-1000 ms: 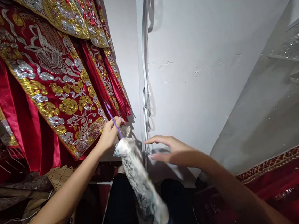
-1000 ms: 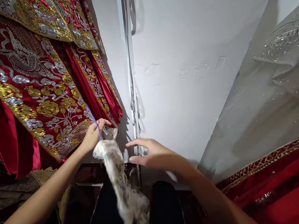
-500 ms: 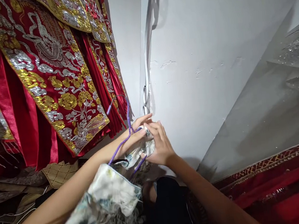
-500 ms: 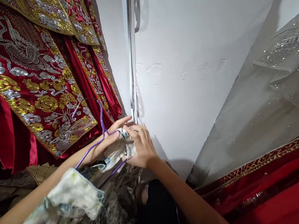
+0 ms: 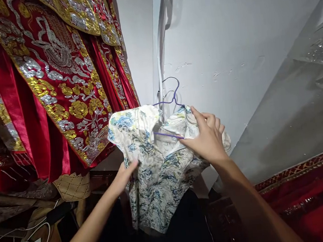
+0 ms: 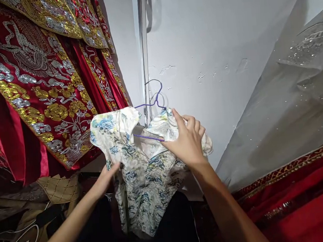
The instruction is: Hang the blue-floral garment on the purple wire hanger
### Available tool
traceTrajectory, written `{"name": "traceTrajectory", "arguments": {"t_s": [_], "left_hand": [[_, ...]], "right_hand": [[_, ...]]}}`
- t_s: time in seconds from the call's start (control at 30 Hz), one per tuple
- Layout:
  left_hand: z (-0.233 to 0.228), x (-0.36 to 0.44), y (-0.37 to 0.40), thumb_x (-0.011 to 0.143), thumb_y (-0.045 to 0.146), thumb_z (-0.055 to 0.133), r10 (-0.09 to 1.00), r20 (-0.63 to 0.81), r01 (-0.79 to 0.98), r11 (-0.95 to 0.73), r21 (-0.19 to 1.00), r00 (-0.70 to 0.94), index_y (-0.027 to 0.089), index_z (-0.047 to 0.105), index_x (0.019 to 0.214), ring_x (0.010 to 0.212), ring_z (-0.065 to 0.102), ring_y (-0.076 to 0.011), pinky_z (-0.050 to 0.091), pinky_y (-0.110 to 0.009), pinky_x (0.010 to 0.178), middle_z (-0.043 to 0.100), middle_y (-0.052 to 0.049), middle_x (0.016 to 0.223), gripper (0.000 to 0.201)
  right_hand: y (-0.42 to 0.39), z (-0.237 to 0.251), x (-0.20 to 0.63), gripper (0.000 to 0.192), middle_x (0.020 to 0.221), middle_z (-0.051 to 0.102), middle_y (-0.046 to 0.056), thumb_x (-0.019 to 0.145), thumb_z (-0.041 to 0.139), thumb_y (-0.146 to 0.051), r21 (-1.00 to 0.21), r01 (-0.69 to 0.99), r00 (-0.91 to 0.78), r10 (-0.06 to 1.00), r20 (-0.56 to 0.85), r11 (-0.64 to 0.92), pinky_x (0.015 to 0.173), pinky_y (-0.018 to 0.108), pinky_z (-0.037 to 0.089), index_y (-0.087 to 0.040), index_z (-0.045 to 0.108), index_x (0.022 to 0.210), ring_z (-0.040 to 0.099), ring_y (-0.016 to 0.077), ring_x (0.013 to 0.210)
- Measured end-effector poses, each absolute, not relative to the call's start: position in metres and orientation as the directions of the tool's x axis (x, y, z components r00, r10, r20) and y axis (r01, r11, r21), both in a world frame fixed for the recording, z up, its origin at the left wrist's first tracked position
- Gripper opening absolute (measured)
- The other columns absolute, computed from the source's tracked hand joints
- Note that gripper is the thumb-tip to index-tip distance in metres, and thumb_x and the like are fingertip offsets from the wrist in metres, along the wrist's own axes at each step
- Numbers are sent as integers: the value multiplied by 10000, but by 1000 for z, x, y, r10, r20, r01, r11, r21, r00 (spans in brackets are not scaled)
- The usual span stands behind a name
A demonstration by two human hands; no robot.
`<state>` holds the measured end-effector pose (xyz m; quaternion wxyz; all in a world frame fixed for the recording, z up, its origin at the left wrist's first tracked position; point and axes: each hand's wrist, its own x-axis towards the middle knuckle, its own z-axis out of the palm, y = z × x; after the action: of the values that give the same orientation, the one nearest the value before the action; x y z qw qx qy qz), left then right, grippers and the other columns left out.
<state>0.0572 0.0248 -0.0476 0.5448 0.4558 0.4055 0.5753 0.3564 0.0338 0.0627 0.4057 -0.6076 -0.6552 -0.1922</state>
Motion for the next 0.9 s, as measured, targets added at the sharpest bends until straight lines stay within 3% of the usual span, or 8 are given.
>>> {"name": "traceTrajectory", "arguments": {"t_s": [0.1, 0.33, 0.47, 0.53, 0.63, 0.7, 0.8, 0.9], "left_hand": [[-64, 68, 10, 736, 430, 833, 996, 63, -220, -49, 974, 58, 157, 621, 1336, 1319, 566, -338, 392, -455, 1161, 666, -132, 1349, 692], [-84, 74, -10, 728, 383, 840, 999, -21, -252, 31, 967, 42, 165, 562, 1397, 1367, 519, -343, 331, -475, 1199, 631, -151, 1389, 756], [-100, 80, -29, 763, 326, 790, 981, -194, -288, 188, 939, 8, 169, 575, 1381, 1311, 574, -346, 365, -492, 1173, 682, -150, 1310, 674], [-105, 86, -41, 785, 286, 743, 973, -230, -323, 214, 922, -13, 181, 561, 1396, 1287, 594, -338, 377, -499, 1163, 677, -139, 1321, 646], [-104, 97, -55, 782, 269, 718, 969, -231, -348, 188, 918, -85, 199, 579, 1382, 1306, 580, -326, 364, -486, 1175, 665, -119, 1346, 620], [-102, 102, -61, 776, 284, 726, 968, -223, -360, 170, 917, -112, 195, 594, 1367, 1333, 557, -320, 349, -467, 1188, 667, -119, 1343, 612], [-100, 103, -65, 762, 295, 756, 976, -198, -347, 154, 925, -95, 165, 589, 1369, 1366, 523, -324, 336, -459, 1198, 662, -135, 1347, 642], [-102, 98, -65, 749, 305, 784, 981, -188, -310, 165, 936, -46, 153, 575, 1383, 1358, 528, -344, 351, -484, 1187, 658, -152, 1347, 685]], "right_hand": [[32, 61, 350, 994, 1270, 453, 157, 692, 788, -569, -246, 950, 66, 647, 760, 192, 1015, 579, 310, -294, 363, 1548, 432, 430, 1221], [18, 64, 338, 907, 1381, 462, 161, 714, 795, -536, -219, 919, -59, 662, 747, 329, 1075, 626, 291, -307, 435, 1514, 397, 437, 1324], [-13, 60, 334, 759, 1575, 358, 93, 820, 722, -456, -329, 777, -176, 688, 704, 536, 1149, 591, 289, -337, 426, 1509, 259, 386, 1476], [-27, 44, 329, 717, 1579, 377, 89, 845, 700, -463, -419, 673, -139, 660, 738, 610, 1161, 563, 301, -317, 439, 1497, 286, 361, 1475], [-38, -3, 312, 439, 1324, 601, 104, 895, 654, -435, -671, 454, 193, 670, 717, 587, 1014, 451, 459, -251, 595, 1289, 553, 292, 1229], [-41, -44, 295, 251, 954, 661, 50, 921, 621, -460, -866, 239, 365, 785, 500, 440, 791, 344, 500, -214, 639, 963, 620, 214, 887], [-47, -96, 268, 450, 645, 539, 1, 933, 546, -585, -985, -26, 214, 963, 162, 171, 581, 293, 407, -193, 558, 713, 495, 160, 612], [-53, -113, 254, 483, 591, 474, -19, 933, 528, -619, -985, -154, 110, 992, 55, 72, 543, 284, 357, -199, 527, 694, 438, 144, 562]]}}
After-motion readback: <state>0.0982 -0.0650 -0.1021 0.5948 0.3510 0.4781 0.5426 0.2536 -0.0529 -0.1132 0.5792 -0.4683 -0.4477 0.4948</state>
